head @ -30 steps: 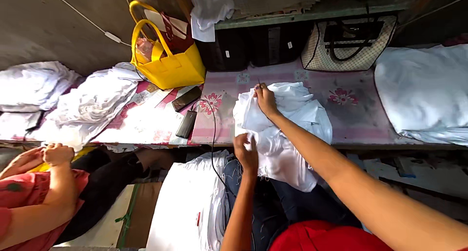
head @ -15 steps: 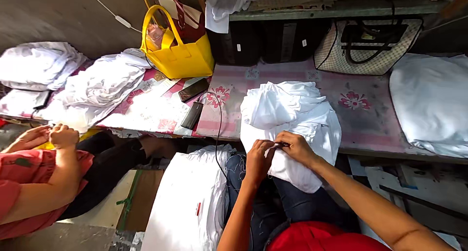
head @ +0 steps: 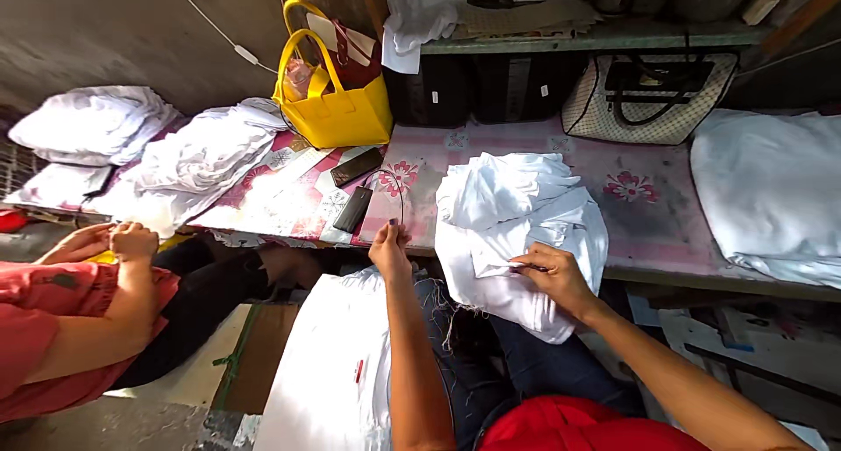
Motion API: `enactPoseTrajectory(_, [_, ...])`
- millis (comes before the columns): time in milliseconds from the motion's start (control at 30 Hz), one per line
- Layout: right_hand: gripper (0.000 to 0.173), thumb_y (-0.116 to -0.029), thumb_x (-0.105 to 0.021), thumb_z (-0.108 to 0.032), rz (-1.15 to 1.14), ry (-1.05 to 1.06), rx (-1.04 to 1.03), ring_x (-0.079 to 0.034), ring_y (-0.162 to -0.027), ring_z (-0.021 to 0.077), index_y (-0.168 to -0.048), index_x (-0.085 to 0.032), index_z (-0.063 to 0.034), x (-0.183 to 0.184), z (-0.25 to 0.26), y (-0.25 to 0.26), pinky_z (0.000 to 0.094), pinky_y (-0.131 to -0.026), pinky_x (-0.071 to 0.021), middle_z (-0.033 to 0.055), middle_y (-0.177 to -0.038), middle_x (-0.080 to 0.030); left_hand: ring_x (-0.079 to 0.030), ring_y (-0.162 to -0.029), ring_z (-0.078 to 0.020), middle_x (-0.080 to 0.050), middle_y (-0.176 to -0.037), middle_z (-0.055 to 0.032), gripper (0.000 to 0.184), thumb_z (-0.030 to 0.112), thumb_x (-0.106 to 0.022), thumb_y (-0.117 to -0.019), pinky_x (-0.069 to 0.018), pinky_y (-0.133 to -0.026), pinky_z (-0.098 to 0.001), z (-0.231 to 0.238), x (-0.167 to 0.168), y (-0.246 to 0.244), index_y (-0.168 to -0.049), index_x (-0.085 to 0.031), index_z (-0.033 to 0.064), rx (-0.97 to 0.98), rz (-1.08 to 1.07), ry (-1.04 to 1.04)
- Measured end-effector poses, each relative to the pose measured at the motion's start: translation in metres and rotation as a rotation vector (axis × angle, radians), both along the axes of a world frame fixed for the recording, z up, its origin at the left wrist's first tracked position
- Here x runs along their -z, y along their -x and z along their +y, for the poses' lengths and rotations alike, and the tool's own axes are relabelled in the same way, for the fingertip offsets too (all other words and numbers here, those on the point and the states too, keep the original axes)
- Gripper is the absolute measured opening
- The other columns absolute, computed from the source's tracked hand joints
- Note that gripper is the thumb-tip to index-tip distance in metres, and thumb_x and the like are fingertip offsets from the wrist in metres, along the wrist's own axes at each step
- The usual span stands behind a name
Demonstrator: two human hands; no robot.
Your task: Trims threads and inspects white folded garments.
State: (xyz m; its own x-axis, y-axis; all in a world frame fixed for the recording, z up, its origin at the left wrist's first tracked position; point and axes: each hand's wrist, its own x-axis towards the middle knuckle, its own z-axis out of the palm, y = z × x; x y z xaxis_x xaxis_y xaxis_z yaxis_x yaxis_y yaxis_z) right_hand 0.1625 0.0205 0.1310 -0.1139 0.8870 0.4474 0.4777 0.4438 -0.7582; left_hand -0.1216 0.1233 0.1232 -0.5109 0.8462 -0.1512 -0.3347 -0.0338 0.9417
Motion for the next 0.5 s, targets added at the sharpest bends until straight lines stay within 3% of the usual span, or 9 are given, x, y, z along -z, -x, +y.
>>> enactPoseTrajectory(33, [0.014, -0.0902, -0.073, -0.017, 0.022, 0.005, 0.0, -0.057, -0.07, 0.0033, -0.093, -0.081, -0.0057, -0.002, -0.001, -0.002, 0.0169, -0.067, -0.0476, 0.004, -0.077, -0.064, -0.068, -0.063, -0.0082, -0.07, -0.073, -0.0031, 0.016, 0.005, -0.052, -0.1054, -0.0588, -0.064, -0.0243, -0.016, -0.006, 0.002, -0.104, -0.064, -0.0064, 0.05, 0.091, -0.013])
enactPoseTrajectory(100, [0.015, -0.0902, -0.074, -0.018, 0.037, -0.006, -0.003, -0.056, -0.07, 0.002, -0.093, -0.08, -0.0042, -0.008, 0.0, 0.003, 0.0144, -0.066, -0.0461, 0.0042, -0.077, -0.064, -0.073, -0.089, -0.0127, -0.075, -0.095, -0.0076, 0.022, 0.003, -0.052, -0.1017, -0.0594, -0.085, -0.0321, -0.049, -0.014, -0.002, -0.115, -0.063, -0.0104, 0.389, 0.267, -0.159])
enactPoseTrajectory(167, [0.015, -0.0904, -0.072, -0.017, -0.01, -0.039, -0.011, -0.06, -0.07, 0.0072, -0.093, -0.08, -0.0041, -0.016, 0.002, 0.018, 0.0196, -0.066, -0.0498, 0.0072, -0.078, -0.066, -0.065, -0.12, -0.018, -0.07, -0.125, -0.0133, 0.041, 0.006, -0.072, -0.0867, -0.0521, -0.104, -0.0369, -0.064, -0.019, -0.023, -0.124, -0.064, -0.0094, 0.79, 0.492, -0.338])
enactPoseTrajectory(200, [0.014, -0.0899, -0.071, -0.015, -0.05, -0.062, -0.012, -0.062, -0.07, 0.0124, -0.093, -0.079, -0.0034, -0.018, 0.003, 0.027, 0.0257, -0.065, -0.0515, 0.0095, -0.079, -0.067, -0.061, -0.125, -0.0218, -0.066, -0.129, -0.0167, 0.048, 0.013, -0.08, -0.0825, -0.05, -0.107, -0.0384, -0.068, -0.021, -0.039, -0.123, -0.067, -0.0078, 0.876, 0.641, -0.39])
enactPoseTrajectory(267, [0.012, -0.0871, -0.07, -0.011, -0.17, -0.132, 0.034, -0.066, -0.068, 0.0227, -0.093, -0.077, -0.0019, -0.018, 0.007, 0.043, 0.0385, -0.059, -0.0536, 0.0133, -0.082, -0.069, -0.068, -0.108, -0.0293, -0.072, -0.109, -0.021, 0.027, 0.005, -0.081, -0.0785, -0.0545, -0.097, -0.043, -0.07, -0.013, -0.07, -0.101, -0.073, -0.0066, 0.731, 0.848, -0.474])
enactPoseTrajectory(333, [0.013, -0.0829, -0.07, -0.008, -0.311, -0.219, 0.175, -0.068, -0.064, 0.0273, -0.094, -0.076, -0.0041, -0.012, 0.015, 0.047, 0.0444, -0.052, -0.052, 0.0131, -0.084, -0.071, -0.072, -0.09, -0.0245, -0.073, -0.09, -0.0171, 0.012, -0.002, -0.077, -0.0778, -0.0578, -0.086, -0.0401, -0.07, -0.004, -0.08, -0.088, -0.072, -0.006, 0.516, 0.87, -0.49])
enactPoseTrajectory(400, [0.015, -0.0796, -0.073, -0.005, -0.383, -0.206, 0.325, -0.067, -0.062, 0.0313, -0.094, -0.075, -0.0051, -0.005, 0.025, 0.034, 0.0492, -0.048, -0.0506, 0.0148, -0.089, -0.071, -0.071, -0.083, -0.0178, -0.072, -0.085, -0.014, 0.011, -0.003, -0.075, -0.0774, -0.059, -0.082, -0.0347, -0.072, -0.001, -0.077, -0.086, -0.07, -0.0077, 0.406, 0.754, -0.469])
enactPoseTrajectory(467, [0.019, -0.0772, -0.075, -0.001, -0.367, -0.06, 0.389, -0.069, -0.07, 0.0365, -0.096, -0.074, -0.0028, -0.003, 0.027, 0.015, 0.0561, -0.052, -0.0512, 0.0182, -0.095, -0.07, -0.07, -0.083, -0.0134, -0.069, -0.089, -0.0095, 0.014, -0.007, -0.071, -0.0789, -0.0611, -0.078, -0.032, -0.079, 0.007, -0.069, -0.091, -0.064, -0.0082, 0.348, 0.504, -0.411])
enactPoseTrajectory(500, [0.021, -0.0763, -0.074, 0.001, -0.327, 0.006, 0.384, -0.068, -0.074, 0.0366, -0.097, -0.074, -0.0014, -0.005, 0.026, 0.006, 0.057, -0.057, -0.0521, 0.0186, -0.096, -0.069, -0.07, -0.08, -0.0116, -0.068, -0.089, -0.0048, 0.015, -0.009, -0.068, -0.0796, -0.0625, -0.075, -0.0317, -0.081, 0.012, -0.066, -0.091, -0.061, -0.0038, 0.303, 0.372, -0.383])
